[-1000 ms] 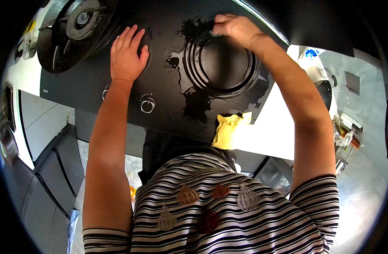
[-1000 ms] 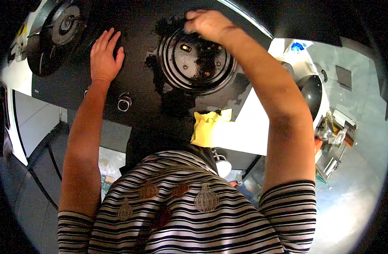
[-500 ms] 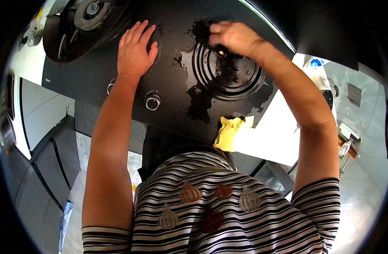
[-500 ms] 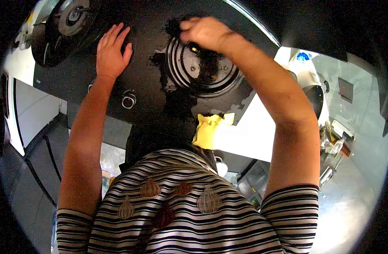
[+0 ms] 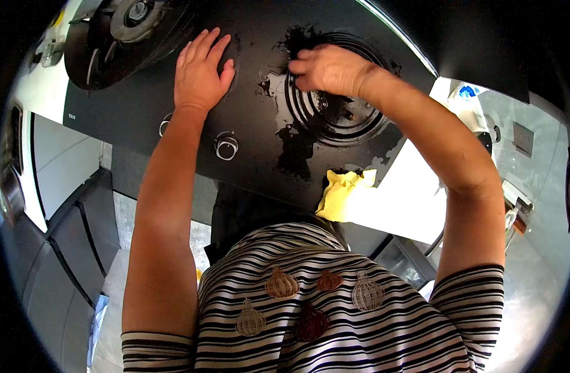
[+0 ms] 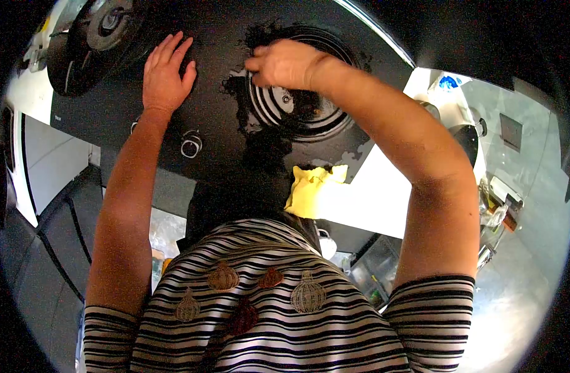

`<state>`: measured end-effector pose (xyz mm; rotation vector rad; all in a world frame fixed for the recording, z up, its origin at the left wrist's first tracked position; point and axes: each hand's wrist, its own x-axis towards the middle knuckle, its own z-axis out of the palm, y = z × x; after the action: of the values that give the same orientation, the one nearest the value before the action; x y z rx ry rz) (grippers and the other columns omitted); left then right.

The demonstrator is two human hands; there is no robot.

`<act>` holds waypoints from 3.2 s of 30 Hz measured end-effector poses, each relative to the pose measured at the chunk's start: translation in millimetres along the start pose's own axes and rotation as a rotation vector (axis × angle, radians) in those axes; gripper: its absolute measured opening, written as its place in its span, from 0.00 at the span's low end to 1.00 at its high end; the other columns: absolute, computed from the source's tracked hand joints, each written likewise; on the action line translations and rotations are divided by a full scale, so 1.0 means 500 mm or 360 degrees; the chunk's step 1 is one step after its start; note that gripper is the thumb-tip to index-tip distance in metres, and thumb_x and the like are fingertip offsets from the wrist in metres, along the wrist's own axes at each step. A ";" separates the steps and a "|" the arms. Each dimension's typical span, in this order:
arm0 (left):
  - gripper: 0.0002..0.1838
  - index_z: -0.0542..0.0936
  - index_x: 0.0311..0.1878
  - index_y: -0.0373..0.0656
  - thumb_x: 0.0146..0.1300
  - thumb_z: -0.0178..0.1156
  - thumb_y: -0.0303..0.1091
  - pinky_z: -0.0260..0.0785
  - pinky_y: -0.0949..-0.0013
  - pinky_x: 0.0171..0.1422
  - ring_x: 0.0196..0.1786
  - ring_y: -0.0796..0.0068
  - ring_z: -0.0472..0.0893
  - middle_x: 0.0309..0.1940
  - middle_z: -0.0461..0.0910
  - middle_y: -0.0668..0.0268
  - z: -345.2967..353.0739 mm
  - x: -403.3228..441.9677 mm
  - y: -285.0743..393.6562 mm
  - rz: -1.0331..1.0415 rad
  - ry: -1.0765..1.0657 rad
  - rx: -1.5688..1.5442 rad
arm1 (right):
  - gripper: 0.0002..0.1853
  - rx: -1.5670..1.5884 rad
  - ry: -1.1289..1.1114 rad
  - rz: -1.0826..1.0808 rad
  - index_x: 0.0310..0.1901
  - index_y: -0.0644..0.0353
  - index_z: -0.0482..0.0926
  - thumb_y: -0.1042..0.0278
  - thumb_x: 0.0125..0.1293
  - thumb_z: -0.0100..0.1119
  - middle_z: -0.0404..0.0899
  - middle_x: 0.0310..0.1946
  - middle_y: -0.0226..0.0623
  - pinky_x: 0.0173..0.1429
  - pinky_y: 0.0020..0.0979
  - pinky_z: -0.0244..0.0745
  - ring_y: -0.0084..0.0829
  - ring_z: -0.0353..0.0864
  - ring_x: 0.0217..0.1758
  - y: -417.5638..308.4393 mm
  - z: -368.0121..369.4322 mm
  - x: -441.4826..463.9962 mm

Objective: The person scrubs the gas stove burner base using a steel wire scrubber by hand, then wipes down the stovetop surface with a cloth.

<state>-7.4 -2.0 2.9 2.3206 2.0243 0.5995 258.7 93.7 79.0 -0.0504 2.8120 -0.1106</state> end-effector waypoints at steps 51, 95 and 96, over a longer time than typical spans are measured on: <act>0.25 0.73 0.69 0.50 0.69 0.56 0.40 0.53 0.53 0.78 0.75 0.59 0.63 0.71 0.68 0.62 0.005 0.002 0.003 0.0065 -0.0036 0.0019 | 0.09 0.0476 0.0466 0.2108 0.44 0.56 0.81 0.62 0.68 0.57 0.83 0.37 0.51 0.50 0.45 0.78 0.50 0.83 0.43 -0.129 0.176 -0.264; 0.26 0.74 0.65 0.45 0.63 0.57 0.41 0.54 0.49 0.76 0.74 0.55 0.63 0.69 0.67 0.58 0.003 0.009 0.013 0.0180 -0.0078 0.0136 | 0.13 0.0817 0.0660 0.3090 0.51 0.53 0.80 0.69 0.64 0.59 0.80 0.42 0.45 0.45 0.44 0.81 0.48 0.83 0.42 -0.418 0.097 0.010; 0.27 0.74 0.65 0.45 0.63 0.57 0.41 0.54 0.48 0.76 0.74 0.55 0.63 0.69 0.67 0.58 0.003 0.008 0.013 0.0191 -0.0077 0.0141 | 0.13 0.0842 0.0626 0.3076 0.50 0.54 0.80 0.69 0.64 0.58 0.80 0.42 0.44 0.45 0.44 0.81 0.48 0.83 0.42 -0.416 0.091 0.009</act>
<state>-0.6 1.3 4.2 2.4951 1.9403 0.4607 274.0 -116.9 51.7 2.6747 1.7672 -0.3535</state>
